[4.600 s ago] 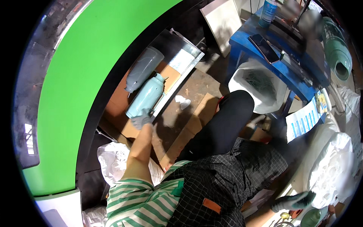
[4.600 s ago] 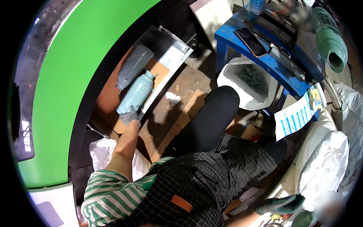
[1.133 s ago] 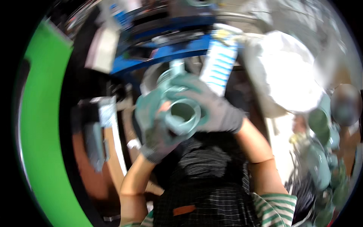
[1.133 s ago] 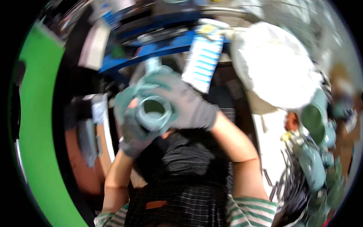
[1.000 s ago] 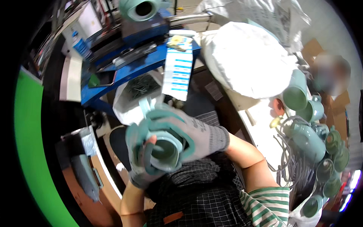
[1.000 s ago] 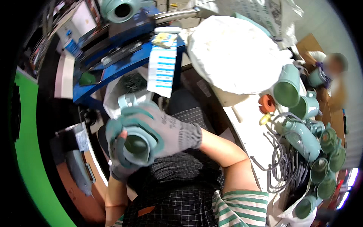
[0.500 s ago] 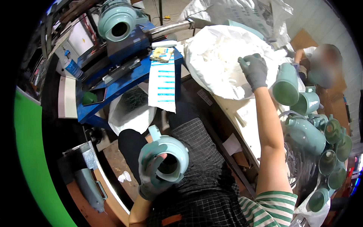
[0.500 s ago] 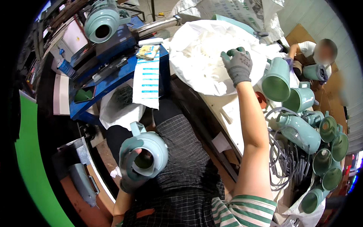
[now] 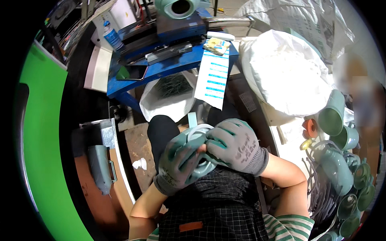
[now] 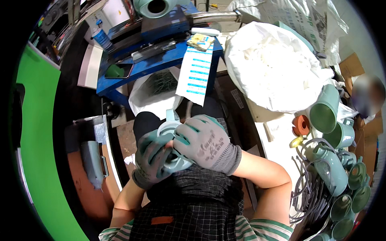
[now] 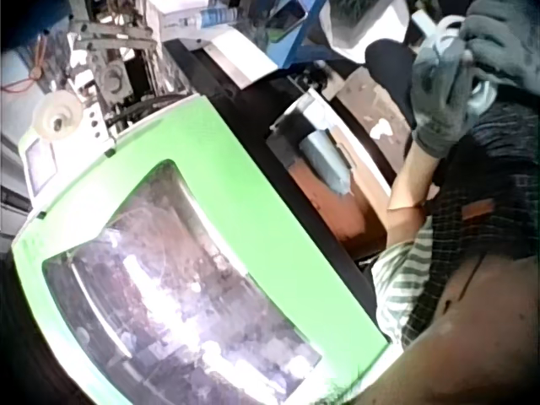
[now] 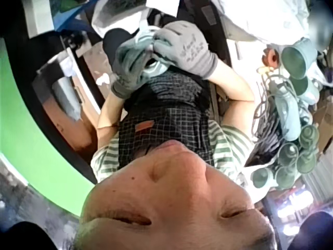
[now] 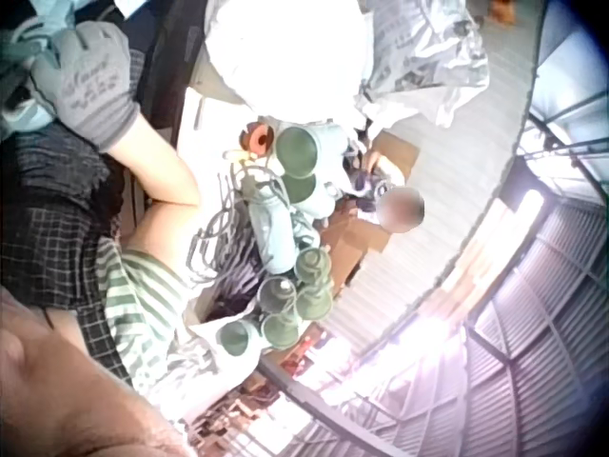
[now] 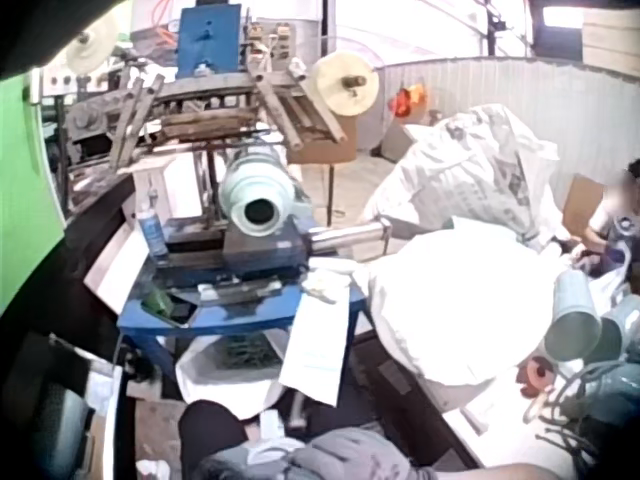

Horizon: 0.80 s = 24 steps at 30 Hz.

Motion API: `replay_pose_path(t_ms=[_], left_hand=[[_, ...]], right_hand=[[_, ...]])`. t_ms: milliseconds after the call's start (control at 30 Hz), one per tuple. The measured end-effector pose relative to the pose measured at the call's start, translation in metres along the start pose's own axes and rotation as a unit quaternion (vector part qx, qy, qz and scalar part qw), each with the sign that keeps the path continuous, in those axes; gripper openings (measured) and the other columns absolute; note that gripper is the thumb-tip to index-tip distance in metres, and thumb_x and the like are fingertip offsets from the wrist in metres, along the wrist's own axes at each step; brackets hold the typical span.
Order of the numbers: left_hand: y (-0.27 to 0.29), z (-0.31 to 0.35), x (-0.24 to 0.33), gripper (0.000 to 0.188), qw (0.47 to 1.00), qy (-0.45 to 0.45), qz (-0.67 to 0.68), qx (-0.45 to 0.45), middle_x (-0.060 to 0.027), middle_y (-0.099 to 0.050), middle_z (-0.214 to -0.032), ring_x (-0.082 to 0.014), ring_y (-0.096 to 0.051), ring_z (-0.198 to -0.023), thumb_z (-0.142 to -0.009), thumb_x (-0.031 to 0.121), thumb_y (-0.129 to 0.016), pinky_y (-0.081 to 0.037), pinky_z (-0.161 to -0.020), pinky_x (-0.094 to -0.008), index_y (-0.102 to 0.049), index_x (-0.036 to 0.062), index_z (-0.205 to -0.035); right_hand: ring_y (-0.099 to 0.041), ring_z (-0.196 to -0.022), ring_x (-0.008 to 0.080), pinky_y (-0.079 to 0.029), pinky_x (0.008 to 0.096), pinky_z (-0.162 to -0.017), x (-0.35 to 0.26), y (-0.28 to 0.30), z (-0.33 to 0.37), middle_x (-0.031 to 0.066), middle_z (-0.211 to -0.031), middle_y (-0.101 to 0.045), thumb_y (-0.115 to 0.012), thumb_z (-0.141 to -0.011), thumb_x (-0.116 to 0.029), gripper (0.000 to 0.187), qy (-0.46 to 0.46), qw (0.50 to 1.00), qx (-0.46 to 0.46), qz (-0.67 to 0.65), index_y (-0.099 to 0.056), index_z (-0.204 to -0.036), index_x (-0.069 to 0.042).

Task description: The person assembles light blue kettles by inserting a white plastic ring into the top opening and attaching a grey handle. They handle the kettles one at a time, placing the finished units on a nearby table.

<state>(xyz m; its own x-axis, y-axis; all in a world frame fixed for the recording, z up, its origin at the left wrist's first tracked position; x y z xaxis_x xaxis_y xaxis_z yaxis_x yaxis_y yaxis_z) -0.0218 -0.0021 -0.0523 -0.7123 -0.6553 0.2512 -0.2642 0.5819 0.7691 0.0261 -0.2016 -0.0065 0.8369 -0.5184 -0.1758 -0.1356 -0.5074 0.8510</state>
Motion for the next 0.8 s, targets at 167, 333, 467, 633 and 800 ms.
replay_pose_path(t_ms=[167,333,467,633,800], left_hand=[[0.01,0.012,-0.02,0.054,0.999,0.044,0.015,-0.004,-0.0124,-0.056,-0.121,-0.0395,-0.059,-0.115,-0.075,0.045,-0.083,-0.056,-0.089,-0.0518,-0.074,0.0087,-0.115],[0.008,0.018,-0.034,0.044,0.994,0.099,0.014,-0.048,-0.0128,-0.06,-0.118,-0.0416,-0.058,-0.12,-0.07,0.037,-0.083,-0.044,-0.105,-0.0601,-0.072,0.0059,-0.099],[0.013,0.022,-0.025,0.06,0.986,0.041,-0.128,-0.096,-0.0101,-0.065,-0.111,-0.0386,-0.057,-0.126,-0.082,0.058,-0.071,-0.037,-0.106,-0.0695,-0.072,0.0097,-0.118],[0.005,0.021,-0.014,0.095,0.968,0.127,-0.191,-0.105,-0.0116,-0.068,-0.107,-0.0346,-0.056,-0.125,-0.09,0.087,-0.039,-0.026,-0.114,-0.0707,-0.065,0.0095,-0.138],[0.011,0.005,-0.017,0.066,0.978,0.138,-0.099,-0.12,-0.0132,-0.066,-0.113,-0.0316,-0.055,-0.123,-0.085,0.058,-0.069,-0.027,-0.119,-0.068,-0.067,0.0103,-0.131]], right_hand=[[-0.067,-0.112,0.0307,-0.055,0.048,-0.103,-0.008,-0.02,-0.01,0.01,-0.115,-0.068,-0.071,-0.085,-0.034,0.03,0.099,0.993,0.008,-0.057,-0.07,-0.101,-0.008],[-0.059,-0.121,0.0304,-0.046,0.0513,-0.105,-0.023,-0.031,-0.021,0.0101,-0.118,-0.066,-0.074,-0.086,-0.045,0.044,0.023,0.99,-0.116,-0.074,-0.07,-0.107,-0.007],[-0.059,-0.109,0.0271,-0.046,0.0424,-0.085,-0.019,-0.039,-0.02,0.0083,-0.114,-0.063,-0.079,-0.081,-0.043,0.043,0.03,0.982,-0.171,-0.074,-0.068,-0.107,-0.01],[-0.06,-0.104,0.0256,-0.048,0.0428,-0.084,-0.02,-0.051,-0.012,0.0066,-0.111,-0.065,-0.076,-0.081,-0.04,0.036,0.027,0.989,-0.125,-0.078,-0.07,-0.103,-0.012],[-0.058,-0.095,0.0233,-0.046,0.0411,-0.075,-0.021,-0.051,-0.004,0.0056,-0.109,-0.065,-0.076,-0.077,-0.036,0.031,0.052,0.995,-0.082,-0.026,-0.068,-0.097,-0.014]])
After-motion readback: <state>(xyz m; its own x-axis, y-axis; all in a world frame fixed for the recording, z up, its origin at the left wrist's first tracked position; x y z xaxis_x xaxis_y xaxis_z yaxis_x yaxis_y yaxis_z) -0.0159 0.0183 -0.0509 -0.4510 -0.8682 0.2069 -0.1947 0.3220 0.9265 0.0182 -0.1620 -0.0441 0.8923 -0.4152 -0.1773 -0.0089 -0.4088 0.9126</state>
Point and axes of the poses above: each hand's wrist, its own z-axis away from the middle knuckle, its own y-axis out of the back of the hand, x = y × z, the point moved 3 cm from there along -z, towards the middle knuckle
